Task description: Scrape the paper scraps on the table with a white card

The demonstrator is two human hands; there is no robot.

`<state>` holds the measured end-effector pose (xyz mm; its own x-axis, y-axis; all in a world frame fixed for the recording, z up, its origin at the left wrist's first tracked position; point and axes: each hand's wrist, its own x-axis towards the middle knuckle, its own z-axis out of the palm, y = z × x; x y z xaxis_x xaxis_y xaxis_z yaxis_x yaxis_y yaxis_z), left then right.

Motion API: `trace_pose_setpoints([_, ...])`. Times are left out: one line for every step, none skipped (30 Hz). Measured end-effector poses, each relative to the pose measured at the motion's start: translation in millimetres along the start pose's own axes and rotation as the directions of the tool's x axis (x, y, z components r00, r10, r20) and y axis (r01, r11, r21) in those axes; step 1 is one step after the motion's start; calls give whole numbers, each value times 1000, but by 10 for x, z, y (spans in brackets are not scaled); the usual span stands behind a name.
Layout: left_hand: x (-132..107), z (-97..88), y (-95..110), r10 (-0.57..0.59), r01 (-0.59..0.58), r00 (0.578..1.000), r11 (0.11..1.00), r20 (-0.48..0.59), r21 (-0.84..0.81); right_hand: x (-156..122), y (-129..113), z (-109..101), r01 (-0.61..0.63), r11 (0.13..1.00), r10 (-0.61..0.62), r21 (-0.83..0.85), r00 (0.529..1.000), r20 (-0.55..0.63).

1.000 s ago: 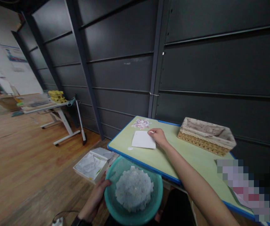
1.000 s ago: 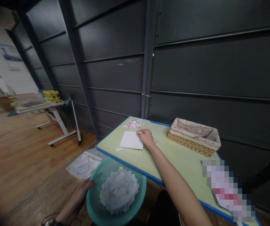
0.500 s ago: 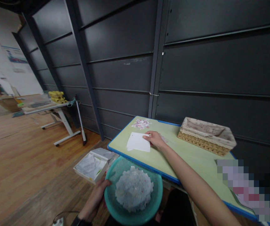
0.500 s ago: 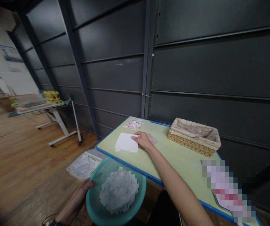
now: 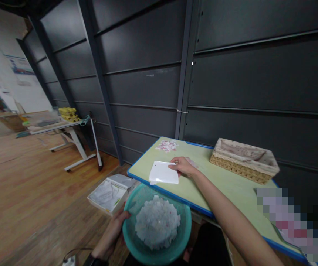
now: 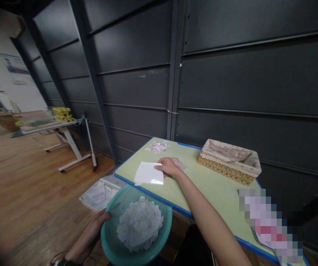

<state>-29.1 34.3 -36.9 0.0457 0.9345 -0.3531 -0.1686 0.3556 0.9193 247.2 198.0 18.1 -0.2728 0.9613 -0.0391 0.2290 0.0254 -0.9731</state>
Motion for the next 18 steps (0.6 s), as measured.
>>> trace_pose_setpoints([9, -3, -3, 0, 0, 1000, 1000, -1, 8, -3, -3, 0, -4, 1000, 3, 16, 1000, 10])
trace_pose_setpoints([16, -6, -5, -3, 4, 1000, 1000, -9, 18, -5, -7, 0, -5, 999, 5, 34, 1000, 13])
trace_pose_setpoints([20, -8, -4, -11, 12, 1000, 1000, -22, 29, -6, -13, 0, -5, 999, 4, 52, 1000, 12])
trace_pose_setpoints([20, -11, -3, -18, 19, 999, 999, -35, 32, -6, -18, 1, -3, 998, 3, 67, 1000, 8])
trace_pose_setpoints([18, -13, -1, -18, 20, 999, 999, -42, 27, -6, -23, 2, -3, 997, 3, 75, 1000, 3])
trace_pose_setpoints([16, -15, 0, -16, 17, 999, 1000, -42, 19, -6, -26, 3, -6, 997, 6, 75, 1000, 2])
trace_pose_setpoints([14, -17, 0, -16, 16, 999, 1000, -37, 10, -7, -28, 3, -14, 997, 13, 70, 1000, 9])
trace_pose_setpoints([13, -21, -3, -19, 19, 999, 1000, -29, 3, -8, -28, 2, -22, 998, 21, 63, 1000, 22])
trace_pose_setpoints([15, -26, -9, -24, 24, 999, 1000, -31, 4, -11, -27, 1, -31, 998, 29, 58, 999, 39])
trace_pose_setpoints([20, -31, -17, -27, 27, 999, 1000, -36, 7, -15, -25, -2, -38, 998, 35, 56, 998, 58])
trace_pose_setpoints([26, -37, -27, -26, 27, 999, 1000, -37, 13, -20, -24, -6, -44, 997, 40, 56, 996, 80])
trace_pose_setpoints([32, -43, -37, -22, 22, 999, 1000, -31, 19, -27, -24, -9, -50, 997, 44, 58, 994, 105])
trace_pose_setpoints([38, -47, -44, -14, 15, 1000, 1000, -21, 23, -34, -26, -12, -56, 997, 48, 59, 990, 134])
trace_pose_setpoints([41, -50, -49, -11, 11, 1000, 1000, -10, 20, -41, -29, -13, -62, 996, 52, 57, 985, 167])
trace_pose_setpoints([43, -50, -50, -11, 11, 1000, 1000, 3, 12, -47, -33, -12, -65, 996, 53, 55, 979, 197])
trace_pose_setpoints([41, -48, -47, -15, 15, 1000, 1000, 14, 1, -49, -37, -9, -61, 997, 47, 55, 975, 219])
trace_pose_setpoints([38, -43, -40, -23, 23, 1000, 1000, 15, -7, -47, -42, -5, -47, 997, 31, 66, 974, 223])
trace_pose_setpoints([35, -38, -32, -27, 27, 1000, 1000, 11, -11, -41, -47, -1, -27, 996, 9, 88, 979, 202])
